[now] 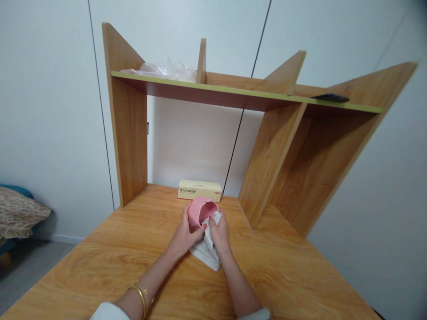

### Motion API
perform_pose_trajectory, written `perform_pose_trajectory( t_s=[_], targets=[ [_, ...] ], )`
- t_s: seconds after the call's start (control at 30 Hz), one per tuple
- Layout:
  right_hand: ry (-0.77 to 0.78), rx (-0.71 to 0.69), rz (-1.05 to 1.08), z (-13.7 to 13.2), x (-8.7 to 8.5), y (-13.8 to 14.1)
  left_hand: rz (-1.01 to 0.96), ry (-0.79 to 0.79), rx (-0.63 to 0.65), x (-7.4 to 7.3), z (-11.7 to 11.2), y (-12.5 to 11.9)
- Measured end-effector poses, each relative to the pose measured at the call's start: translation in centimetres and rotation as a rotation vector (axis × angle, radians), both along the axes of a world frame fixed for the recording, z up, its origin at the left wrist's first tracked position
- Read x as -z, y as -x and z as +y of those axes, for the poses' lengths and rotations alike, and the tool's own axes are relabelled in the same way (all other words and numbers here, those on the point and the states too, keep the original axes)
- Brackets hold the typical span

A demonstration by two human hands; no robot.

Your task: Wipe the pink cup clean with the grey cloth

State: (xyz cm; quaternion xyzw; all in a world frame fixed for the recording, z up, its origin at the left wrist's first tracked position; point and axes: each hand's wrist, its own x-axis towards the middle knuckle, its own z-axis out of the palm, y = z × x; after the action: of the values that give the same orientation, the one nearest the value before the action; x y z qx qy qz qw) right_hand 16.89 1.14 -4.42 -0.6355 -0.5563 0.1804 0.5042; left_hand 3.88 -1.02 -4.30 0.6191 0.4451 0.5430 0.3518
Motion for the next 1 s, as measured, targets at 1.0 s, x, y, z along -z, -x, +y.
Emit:
perform_pose_trajectory(
  t_s=[1.0],
  targets=[
    [0.157,0.041,-0.424,-1.5,-2.5,0.0,0.092,-0.054,-0.149,-1.5,-0.5,1.1]
  ],
)
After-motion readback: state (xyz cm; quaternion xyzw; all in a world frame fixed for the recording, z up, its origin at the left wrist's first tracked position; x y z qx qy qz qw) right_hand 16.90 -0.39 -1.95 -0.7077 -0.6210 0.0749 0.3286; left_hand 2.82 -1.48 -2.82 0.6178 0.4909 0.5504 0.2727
